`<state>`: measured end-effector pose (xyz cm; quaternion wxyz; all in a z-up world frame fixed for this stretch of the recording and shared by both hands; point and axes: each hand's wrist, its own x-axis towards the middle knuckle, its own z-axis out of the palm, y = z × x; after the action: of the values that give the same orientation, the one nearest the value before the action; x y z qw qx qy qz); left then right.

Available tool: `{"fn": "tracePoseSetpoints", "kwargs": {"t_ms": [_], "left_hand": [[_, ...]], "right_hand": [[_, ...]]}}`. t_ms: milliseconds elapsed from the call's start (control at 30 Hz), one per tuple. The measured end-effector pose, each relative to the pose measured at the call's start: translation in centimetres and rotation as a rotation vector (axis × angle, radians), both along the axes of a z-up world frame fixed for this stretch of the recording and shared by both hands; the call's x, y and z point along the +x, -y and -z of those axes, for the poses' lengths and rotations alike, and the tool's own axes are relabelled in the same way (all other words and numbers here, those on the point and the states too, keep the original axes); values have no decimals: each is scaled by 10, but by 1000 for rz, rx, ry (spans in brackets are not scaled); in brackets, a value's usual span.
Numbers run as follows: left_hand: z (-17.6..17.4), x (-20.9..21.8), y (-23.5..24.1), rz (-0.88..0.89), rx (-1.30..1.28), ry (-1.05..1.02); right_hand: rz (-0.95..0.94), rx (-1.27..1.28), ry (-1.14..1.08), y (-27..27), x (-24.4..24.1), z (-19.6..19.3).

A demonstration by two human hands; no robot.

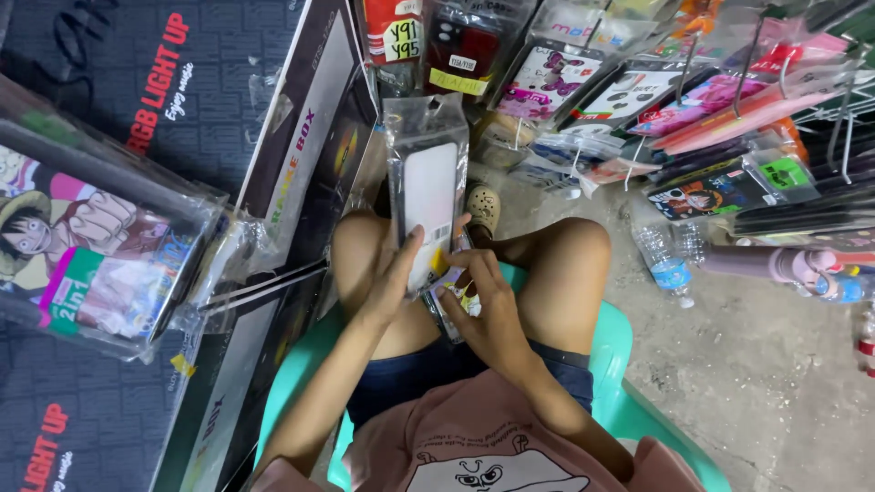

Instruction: Unpacking, inspecting, and repacking various mobile phone cases and accessories.

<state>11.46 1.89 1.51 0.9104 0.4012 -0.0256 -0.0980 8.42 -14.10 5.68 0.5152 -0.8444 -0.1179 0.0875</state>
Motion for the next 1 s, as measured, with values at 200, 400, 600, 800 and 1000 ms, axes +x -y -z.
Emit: {"fn": "tracePoseSetpoints", "kwargs": {"t_ms": [200, 400, 600, 800, 1000], "left_hand": [[-5, -4, 0, -15, 7, 58], [-32, -2, -6, 54, -30, 39], [-17, -7, -9, -7, 29, 134], [-18, -12, -10, -69, 76, 137], [-21, -11, -15, -58, 110, 110]], "right_hand": [[3, 54, 230, -9, -3, -2], [203, 118, 151, -4, 4, -2], [158, -16, 254, -10, 3, -9], [149, 29, 238, -12, 4, 1], [146, 3, 62, -8, 4, 12]]}}
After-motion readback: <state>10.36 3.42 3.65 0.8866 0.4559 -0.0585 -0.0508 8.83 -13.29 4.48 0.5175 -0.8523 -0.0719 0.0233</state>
